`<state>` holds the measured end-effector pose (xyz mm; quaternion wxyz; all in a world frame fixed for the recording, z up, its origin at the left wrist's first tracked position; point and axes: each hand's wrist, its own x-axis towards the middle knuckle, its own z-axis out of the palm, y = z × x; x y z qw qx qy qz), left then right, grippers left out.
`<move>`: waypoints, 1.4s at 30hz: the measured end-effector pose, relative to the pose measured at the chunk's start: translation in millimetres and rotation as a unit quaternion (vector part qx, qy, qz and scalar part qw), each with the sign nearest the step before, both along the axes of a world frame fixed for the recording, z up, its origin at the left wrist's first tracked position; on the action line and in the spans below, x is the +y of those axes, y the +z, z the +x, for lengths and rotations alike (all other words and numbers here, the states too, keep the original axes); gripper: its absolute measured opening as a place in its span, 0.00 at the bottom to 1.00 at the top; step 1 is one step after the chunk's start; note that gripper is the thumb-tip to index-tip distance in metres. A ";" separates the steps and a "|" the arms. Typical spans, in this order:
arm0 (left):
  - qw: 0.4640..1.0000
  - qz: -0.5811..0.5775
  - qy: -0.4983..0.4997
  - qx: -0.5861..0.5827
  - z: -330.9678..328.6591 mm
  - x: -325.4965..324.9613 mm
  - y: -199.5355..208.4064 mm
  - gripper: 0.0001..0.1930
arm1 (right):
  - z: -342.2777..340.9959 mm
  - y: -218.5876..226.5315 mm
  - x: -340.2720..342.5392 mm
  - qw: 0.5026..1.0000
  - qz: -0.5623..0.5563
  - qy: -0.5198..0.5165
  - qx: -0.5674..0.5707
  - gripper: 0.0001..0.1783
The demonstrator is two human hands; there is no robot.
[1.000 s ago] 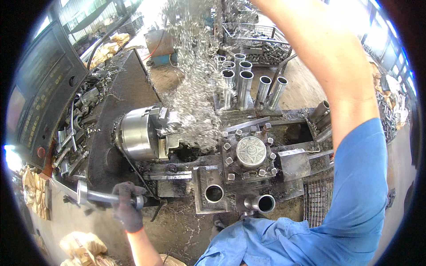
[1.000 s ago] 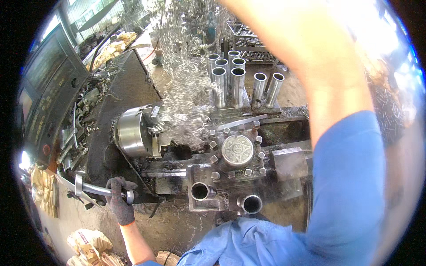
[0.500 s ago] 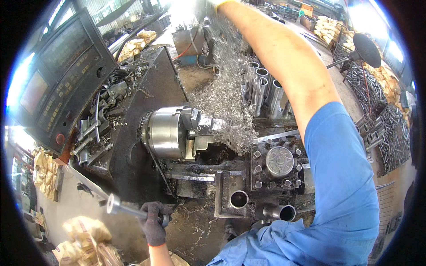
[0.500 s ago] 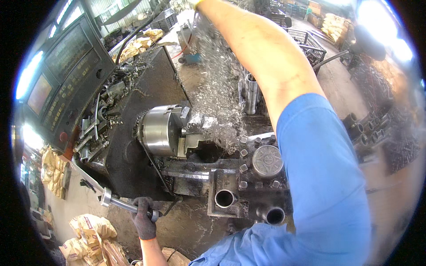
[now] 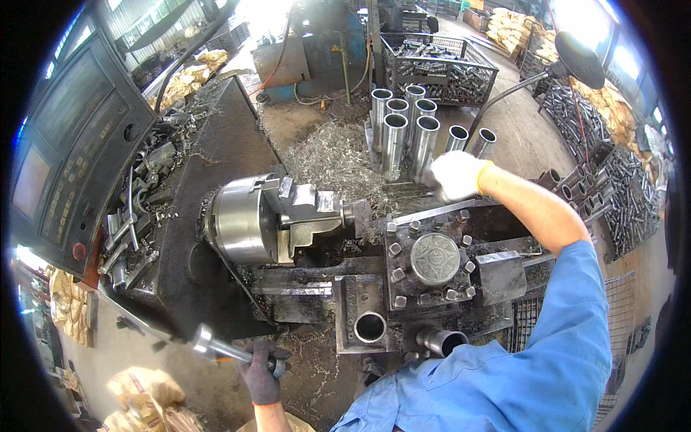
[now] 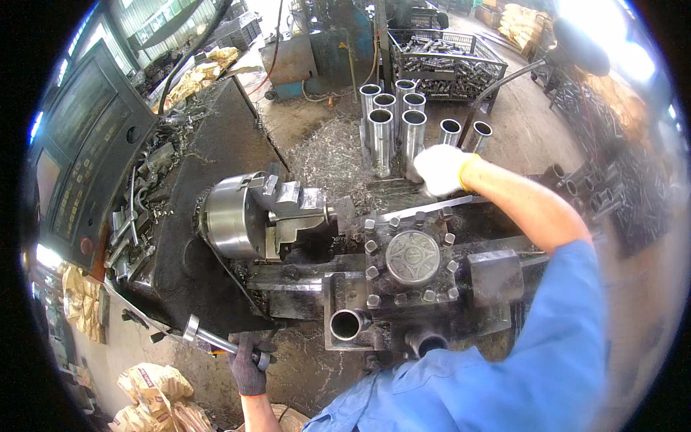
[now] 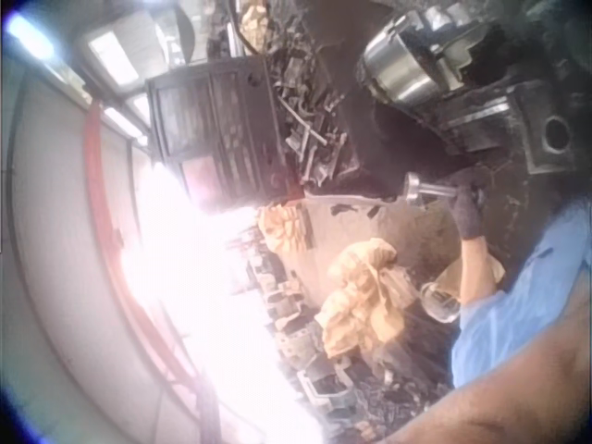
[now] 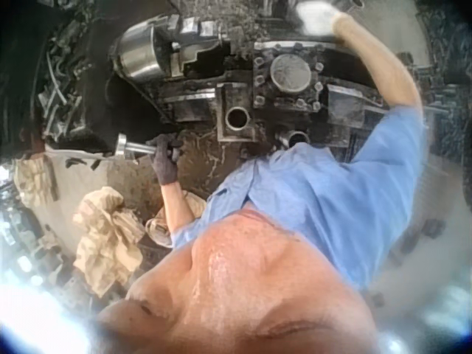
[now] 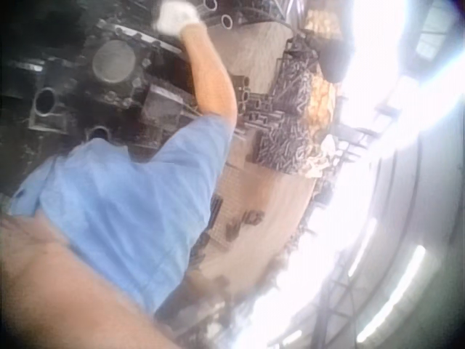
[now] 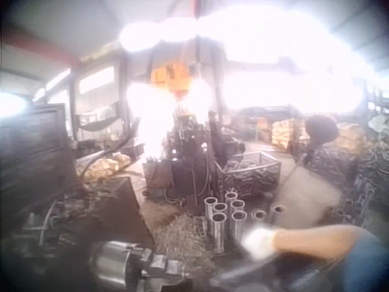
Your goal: The person repeatedly loads hollow metal cylinders into a lathe chuck, secures them, and removes them after processing. They place the processed cylinders into a wire basket. The person also uses a long metal bar to adjust the chuck.
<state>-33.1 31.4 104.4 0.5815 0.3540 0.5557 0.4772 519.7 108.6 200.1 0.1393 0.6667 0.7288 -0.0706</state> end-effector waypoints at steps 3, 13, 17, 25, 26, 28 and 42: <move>1.000 0.001 -0.014 0.011 14.9 4.7 2.8 0.10 | 34.9 -81.1 -33.7 0.994 -0.091 -0.036 -0.045 0.19; 0.997 -0.027 -0.071 -0.006 49.7 4.3 10.6 0.10 | 60.8 -74.2 -76.0 0.954 0.166 -0.144 0.206 0.13; 0.997 -0.014 -0.059 -0.037 54.2 3.6 6.2 0.09 | 31.6 16.9 -55.3 0.914 0.108 -0.212 0.329 0.22; 0.995 0.056 -0.077 -0.033 50.8 1.5 -0.3 0.07 | -66.0 159.6 78.1 0.948 0.287 -0.083 -0.112 0.19; 0.997 0.035 -0.069 -0.026 46.6 0.3 -0.7 0.08 | -77.9 166.1 89.7 0.946 0.264 -0.068 -0.176 0.17; 0.995 -0.013 -0.094 -0.018 38.1 -3.6 -3.7 0.10 | -100.9 170.0 107.5 0.935 0.219 0.003 -0.277 0.15; 0.984 0.106 -0.144 -0.025 24.2 26.9 30.5 0.15 | -94.4 153.5 63.4 0.963 0.191 -0.190 0.029 0.27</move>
